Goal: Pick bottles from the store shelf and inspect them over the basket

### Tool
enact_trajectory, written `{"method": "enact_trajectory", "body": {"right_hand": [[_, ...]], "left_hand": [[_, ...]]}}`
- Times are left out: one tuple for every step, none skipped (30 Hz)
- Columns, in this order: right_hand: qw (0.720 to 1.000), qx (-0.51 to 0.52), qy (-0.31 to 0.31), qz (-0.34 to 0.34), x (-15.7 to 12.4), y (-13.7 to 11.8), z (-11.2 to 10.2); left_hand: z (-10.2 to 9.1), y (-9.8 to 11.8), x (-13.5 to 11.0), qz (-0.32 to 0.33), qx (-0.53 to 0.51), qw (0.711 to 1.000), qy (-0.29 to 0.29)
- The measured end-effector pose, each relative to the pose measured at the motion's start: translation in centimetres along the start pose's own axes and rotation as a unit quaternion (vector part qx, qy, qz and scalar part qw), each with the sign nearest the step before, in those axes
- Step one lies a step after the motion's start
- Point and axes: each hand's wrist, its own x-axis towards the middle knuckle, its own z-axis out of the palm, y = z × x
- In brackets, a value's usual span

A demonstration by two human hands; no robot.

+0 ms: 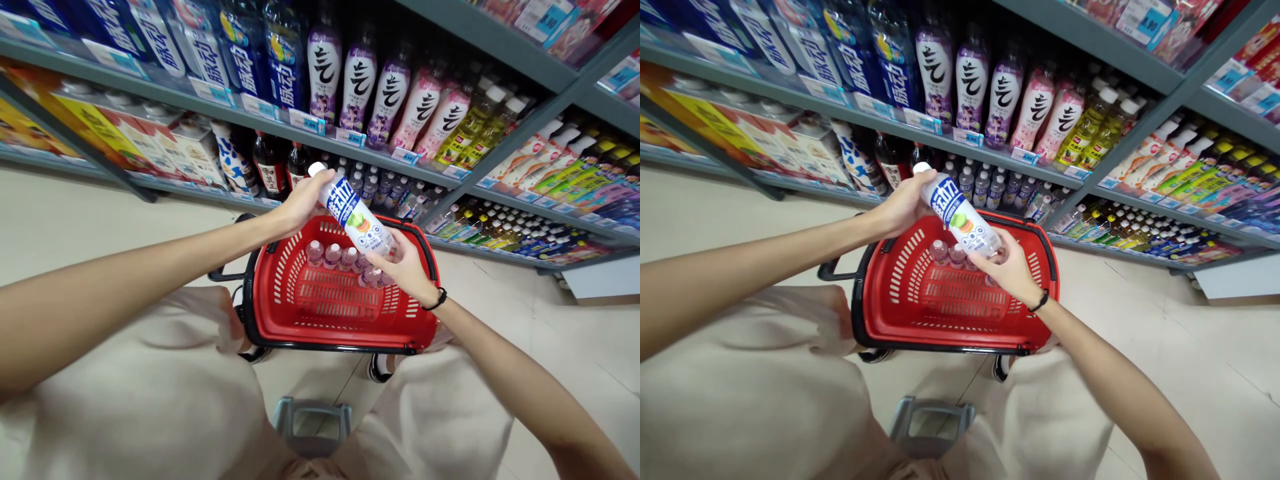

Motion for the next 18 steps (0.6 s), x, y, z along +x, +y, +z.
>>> {"method": "enact_trajectory", "body": {"right_hand": [[1.0,-0.025,0.002,-0.008,0.0,0.2,-0.1],[0.999,-0.047,0.006,-0.014,-0.1,0.4,-0.2],[0.998,-0.065,0.008,-0.019,-0.2,0.5,-0.3],[0.997,-0.078,0.011,-0.022,-0.3,0.6,-0.4],[0.996,-0.088,0.013,-0.024,-0.4,0.6,-0.5],[0.995,-0.095,0.016,-0.024,-0.5,0.6,-0.5],[0.995,-0.098,0.019,-0.024,-0.6,0.5,-0.5],[0.995,-0.098,0.023,-0.023,-0.6,0.4,-0.4],[0.995,-0.092,0.026,-0.021,-0.6,0.3,-0.3],[0.996,-0.078,0.03,-0.017,-0.6,0.2,-0.2],[0.998,-0.056,0.033,-0.013,-0.5,0.0,0.0],[0.999,-0.028,0.037,-0.006,-0.4,-0.2,0.1],[0.999,0.002,0.036,0.006,-0.2,-0.4,0.2],[0.999,0.031,0.027,0.023,-0.1,-0.7,0.3],[0.997,0.061,0.011,0.046,0.1,-1.0,0.4],[0.993,0.092,-0.012,0.073,0.2,-1.3,0.3],[0.987,0.122,-0.036,0.099,0.3,-1.5,0.3],[0.979,0.152,-0.058,0.122,0.3,-1.8,0.2]], "left_hand": [[-0.1,-0.1,0.0,0.001,0.005,1.0,-0.003],[-0.1,-0.1,0.0,0.002,0.011,1.0,-0.007],[-0.2,-0.2,0.0,0.005,0.017,1.0,-0.01],[-0.2,-0.2,0.0,0.008,0.022,1.0,-0.014],[-0.3,-0.2,-0.1,0.011,0.025,1.0,-0.016],[-0.3,-0.2,-0.1,0.014,0.026,0.999,-0.016],[-0.2,-0.2,-0.1,0.015,0.026,0.999,-0.016],[-0.2,-0.1,-0.2,0.017,0.024,0.999,-0.014],[-0.2,0.0,-0.3,0.018,0.023,1.0,-0.011],[-0.1,0.0,-0.4,0.017,0.021,1.0,-0.007],[0.0,0.1,-0.5,0.016,0.018,1.0,-0.001],[0.0,0.2,-0.6,0.014,0.014,1.0,0.005],[0.0,0.2,-0.6,0.014,0.008,1.0,0.011],[0.1,0.3,-0.7,0.012,0.001,1.0,0.014],[0.1,0.3,-0.8,0.011,-0.006,1.0,0.016],[0.1,0.3,-0.9,0.009,-0.011,1.0,0.017],[0.0,0.2,-0.9,0.008,-0.014,1.0,0.02],[0.0,0.2,-0.9,0.007,-0.015,1.0,0.024]]}}
